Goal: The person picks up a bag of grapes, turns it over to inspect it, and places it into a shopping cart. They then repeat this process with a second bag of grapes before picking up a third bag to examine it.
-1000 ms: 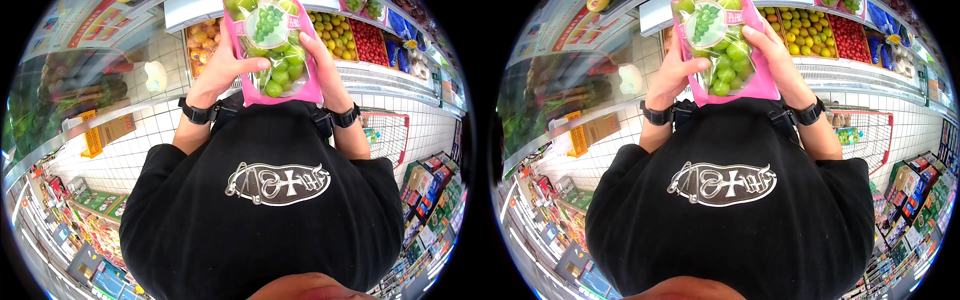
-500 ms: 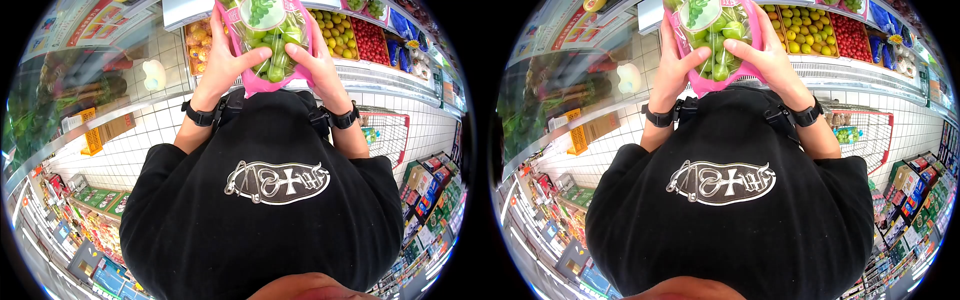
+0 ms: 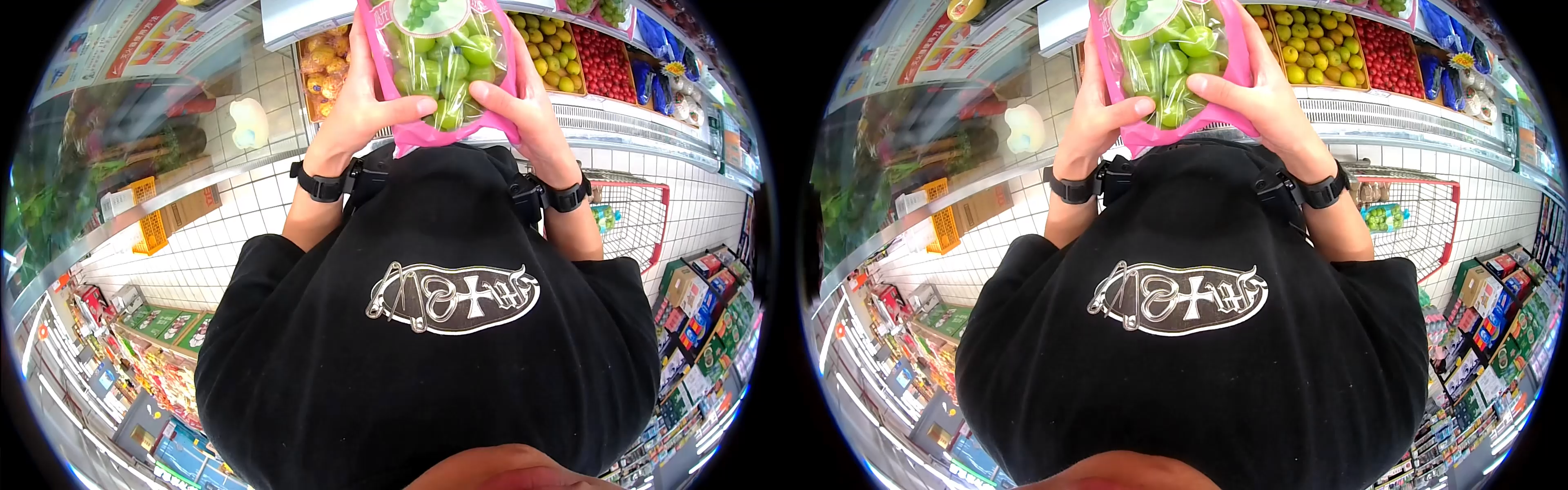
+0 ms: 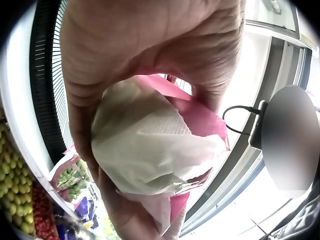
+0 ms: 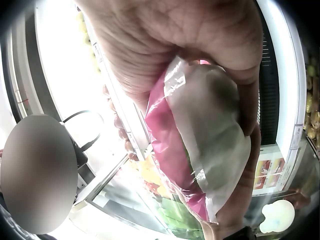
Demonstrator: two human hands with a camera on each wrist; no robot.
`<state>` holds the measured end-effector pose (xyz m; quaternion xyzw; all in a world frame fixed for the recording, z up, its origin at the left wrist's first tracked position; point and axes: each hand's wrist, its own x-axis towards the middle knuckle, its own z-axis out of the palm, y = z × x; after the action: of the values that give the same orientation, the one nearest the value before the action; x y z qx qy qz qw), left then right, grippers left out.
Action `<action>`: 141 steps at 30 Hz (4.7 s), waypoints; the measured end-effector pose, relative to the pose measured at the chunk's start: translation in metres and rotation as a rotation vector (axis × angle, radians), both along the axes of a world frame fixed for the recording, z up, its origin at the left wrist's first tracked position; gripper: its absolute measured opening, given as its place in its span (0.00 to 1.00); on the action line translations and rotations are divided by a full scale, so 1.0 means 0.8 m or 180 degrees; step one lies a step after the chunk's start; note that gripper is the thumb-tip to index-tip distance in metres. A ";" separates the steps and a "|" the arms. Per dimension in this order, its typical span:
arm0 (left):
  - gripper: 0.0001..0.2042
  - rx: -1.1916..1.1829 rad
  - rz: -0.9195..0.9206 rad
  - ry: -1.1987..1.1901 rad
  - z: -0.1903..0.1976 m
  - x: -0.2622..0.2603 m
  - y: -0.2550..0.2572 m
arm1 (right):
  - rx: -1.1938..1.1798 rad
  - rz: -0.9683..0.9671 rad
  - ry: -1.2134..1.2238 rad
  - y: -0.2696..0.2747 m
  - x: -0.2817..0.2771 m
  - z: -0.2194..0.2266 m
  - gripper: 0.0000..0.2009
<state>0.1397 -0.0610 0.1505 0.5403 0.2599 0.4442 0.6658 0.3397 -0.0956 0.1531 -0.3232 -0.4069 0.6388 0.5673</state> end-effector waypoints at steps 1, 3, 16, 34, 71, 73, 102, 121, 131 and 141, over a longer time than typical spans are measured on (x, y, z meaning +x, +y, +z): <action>0.63 0.0037 -0.0043 0.0027 0.001 -0.002 0.001 | 0.0037 -0.0015 -0.0132 0.001 0.001 -0.001 0.53; 0.61 0.0148 -0.0065 0.0150 -0.004 -0.005 0.002 | 0.0061 -0.0061 -0.0302 0.000 0.001 0.001 0.55; 0.59 0.0140 -0.0351 0.0342 -0.020 -0.020 0.005 | 0.0199 0.0096 -0.0595 -0.005 0.019 0.011 0.56; 0.52 -0.0253 -0.0215 0.0027 -0.018 -0.020 -0.014 | 0.0228 0.0374 -0.0342 -0.013 0.020 0.012 0.59; 0.51 0.0466 0.0355 -0.0151 -0.027 -0.004 -0.009 | 0.0462 -0.0279 -0.0643 -0.012 -0.013 0.000 0.47; 0.49 0.0577 0.0425 -0.0148 -0.029 -0.005 -0.007 | 0.0468 -0.0297 -0.0700 -0.006 -0.013 0.000 0.46; 0.60 0.1272 0.0381 -0.0085 -0.027 -0.001 -0.033 | 0.0084 -0.0692 -0.0064 -0.039 0.000 -0.028 0.28; 0.55 0.0531 0.0575 -0.0455 -0.113 -0.044 -0.050 | 0.1018 -0.0415 -0.1108 -0.064 0.003 0.015 0.49; 0.49 -0.0131 0.0161 -0.0474 -0.037 -0.014 -0.054 | -0.0056 -0.0114 -0.0163 -0.058 -0.014 0.017 0.36; 0.35 0.1100 -0.0102 0.0842 -0.008 -0.005 -0.013 | -0.1137 0.0203 0.1860 -0.052 0.008 -0.015 0.37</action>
<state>0.1356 -0.0717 0.1440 0.7041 0.2564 0.3967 0.5303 0.3460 -0.1372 0.1411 -0.2079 -0.1188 0.7830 0.5741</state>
